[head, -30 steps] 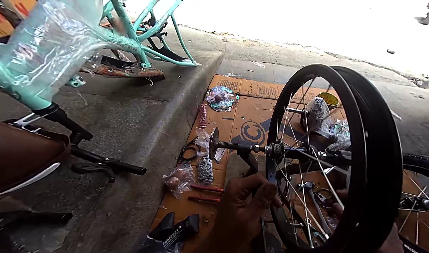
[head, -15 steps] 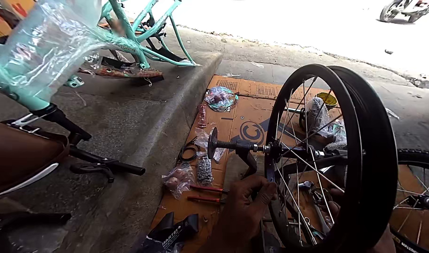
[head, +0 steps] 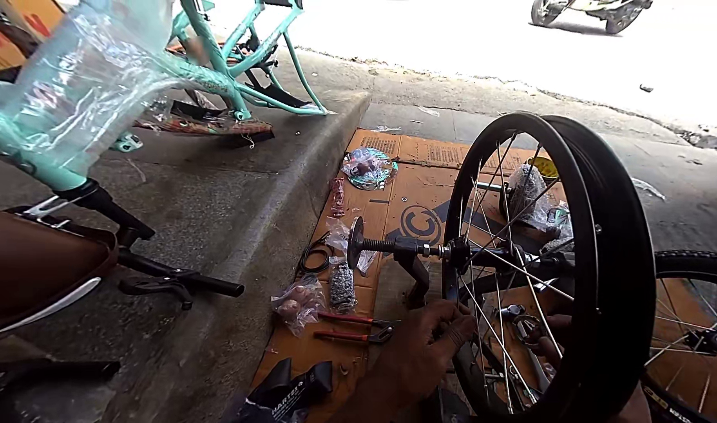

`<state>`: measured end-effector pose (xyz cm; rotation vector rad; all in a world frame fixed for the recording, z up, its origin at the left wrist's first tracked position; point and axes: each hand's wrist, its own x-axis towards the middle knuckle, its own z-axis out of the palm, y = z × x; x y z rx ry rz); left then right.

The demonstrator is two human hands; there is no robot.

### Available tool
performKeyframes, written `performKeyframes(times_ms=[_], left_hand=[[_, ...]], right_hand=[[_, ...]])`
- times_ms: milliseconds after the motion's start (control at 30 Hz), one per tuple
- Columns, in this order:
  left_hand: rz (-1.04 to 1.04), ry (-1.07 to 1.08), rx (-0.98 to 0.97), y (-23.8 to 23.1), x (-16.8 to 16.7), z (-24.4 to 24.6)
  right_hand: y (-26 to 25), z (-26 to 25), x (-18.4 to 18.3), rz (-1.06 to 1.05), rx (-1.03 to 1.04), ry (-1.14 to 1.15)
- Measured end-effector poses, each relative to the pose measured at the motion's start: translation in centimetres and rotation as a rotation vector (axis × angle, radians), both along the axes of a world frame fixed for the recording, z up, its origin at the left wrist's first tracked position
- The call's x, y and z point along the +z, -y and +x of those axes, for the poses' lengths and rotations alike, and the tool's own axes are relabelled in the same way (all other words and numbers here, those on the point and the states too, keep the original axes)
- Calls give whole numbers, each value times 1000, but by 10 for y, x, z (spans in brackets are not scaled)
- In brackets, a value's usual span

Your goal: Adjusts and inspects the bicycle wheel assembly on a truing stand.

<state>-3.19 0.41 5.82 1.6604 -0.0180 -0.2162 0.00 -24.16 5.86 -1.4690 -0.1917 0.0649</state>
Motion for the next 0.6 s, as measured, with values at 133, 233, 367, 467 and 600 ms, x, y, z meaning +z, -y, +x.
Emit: performKeyframes(times_ms=[133,233,367,467,600], left_hand=[[69,124,-24,-4,13,-7],[-237,389,-115,-11,29,-13],[-424,609,-66,-16,52,-13],[-321,561,22,-16,40,-13],[-265,450,57,-11,22,-17]], right_hand=[[1,1,-1,2,-11,-4],[0,2,-1,-13,-20,-7],[-1,2,0,-13,0,14],[-3,1,3,-24,0,24],[-1,-2,-1,-37,-14,13]])
